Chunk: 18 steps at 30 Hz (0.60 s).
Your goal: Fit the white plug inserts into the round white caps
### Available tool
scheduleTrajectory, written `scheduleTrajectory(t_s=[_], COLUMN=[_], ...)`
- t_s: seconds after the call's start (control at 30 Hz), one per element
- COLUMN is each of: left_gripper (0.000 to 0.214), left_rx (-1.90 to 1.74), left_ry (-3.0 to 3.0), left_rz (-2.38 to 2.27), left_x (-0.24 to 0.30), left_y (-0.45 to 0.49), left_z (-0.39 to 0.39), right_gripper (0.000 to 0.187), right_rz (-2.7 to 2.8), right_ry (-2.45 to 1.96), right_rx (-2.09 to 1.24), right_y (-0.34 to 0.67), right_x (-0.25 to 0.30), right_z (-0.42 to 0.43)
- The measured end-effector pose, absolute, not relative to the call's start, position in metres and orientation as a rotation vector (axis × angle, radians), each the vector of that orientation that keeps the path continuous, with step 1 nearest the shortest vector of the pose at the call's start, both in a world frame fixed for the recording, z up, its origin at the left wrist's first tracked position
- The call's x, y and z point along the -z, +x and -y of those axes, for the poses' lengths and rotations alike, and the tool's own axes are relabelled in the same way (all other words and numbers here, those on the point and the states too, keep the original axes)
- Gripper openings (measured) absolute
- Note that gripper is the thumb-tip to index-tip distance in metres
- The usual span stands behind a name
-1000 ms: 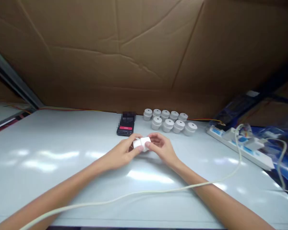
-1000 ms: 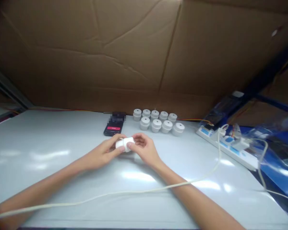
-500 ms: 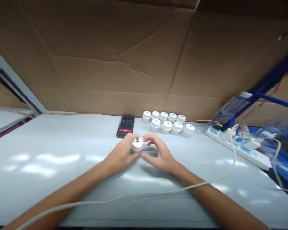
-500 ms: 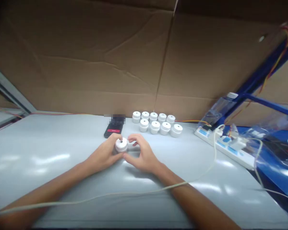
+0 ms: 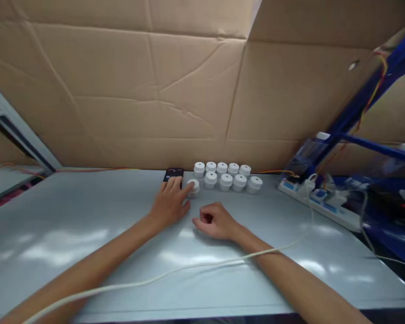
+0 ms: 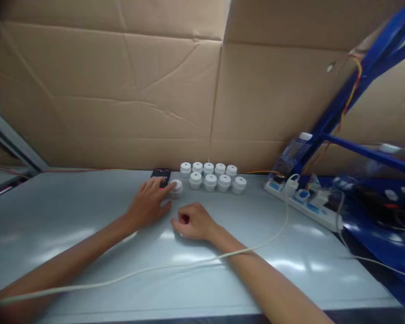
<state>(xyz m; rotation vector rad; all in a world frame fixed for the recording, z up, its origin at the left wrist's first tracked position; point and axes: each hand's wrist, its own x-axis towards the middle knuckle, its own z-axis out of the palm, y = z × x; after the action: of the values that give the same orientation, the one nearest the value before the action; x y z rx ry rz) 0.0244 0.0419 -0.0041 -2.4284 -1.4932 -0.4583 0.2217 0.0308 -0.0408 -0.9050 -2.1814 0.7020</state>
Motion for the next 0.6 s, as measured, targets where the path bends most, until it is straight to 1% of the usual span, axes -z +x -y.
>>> scheduleTrajectory(t_s=[0.13, 0.27, 0.33, 0.4, 0.47, 0.53, 0.6], left_gripper=[0.052, 0.044, 0.043, 0.047, 0.057, 0.068, 0.07], left_rx=[0.338, 0.336, 0.317, 0.297, 0.308, 0.381, 0.48], left_ry=[-2.366, -2.358, -2.353, -2.351, -2.365, -2.382, -2.444], left_rz=[1.496, 1.49, 1.501, 1.529, 1.554, 1.553, 1.486], left_x=[-0.006, -0.013, -0.014, -0.014, -0.009, 0.0, 0.012], left_y=[0.04, 0.053, 0.057, 0.057, 0.055, 0.049, 0.04], left_z=[-0.066, -0.077, -0.079, -0.08, -0.078, -0.074, -0.065], right_gripper=[0.039, 0.033, 0.031, 0.028, 0.026, 0.022, 0.017], right_rz=[2.186, 2.148, 2.112, 2.093, 2.12, 2.169, 2.207], right_ry=[-0.959, -1.062, -1.12, -1.142, -1.13, -1.101, -1.074], right_rx=[-0.565, -0.419, -0.346, -0.302, -0.274, -0.256, -0.24], right_y=[0.228, 0.238, 0.241, 0.242, 0.242, 0.241, 0.241], right_x=[0.043, 0.047, 0.05, 0.053, 0.055, 0.056, 0.056], right_z=[-0.04, -0.054, -0.061, -0.065, -0.067, -0.067, -0.067])
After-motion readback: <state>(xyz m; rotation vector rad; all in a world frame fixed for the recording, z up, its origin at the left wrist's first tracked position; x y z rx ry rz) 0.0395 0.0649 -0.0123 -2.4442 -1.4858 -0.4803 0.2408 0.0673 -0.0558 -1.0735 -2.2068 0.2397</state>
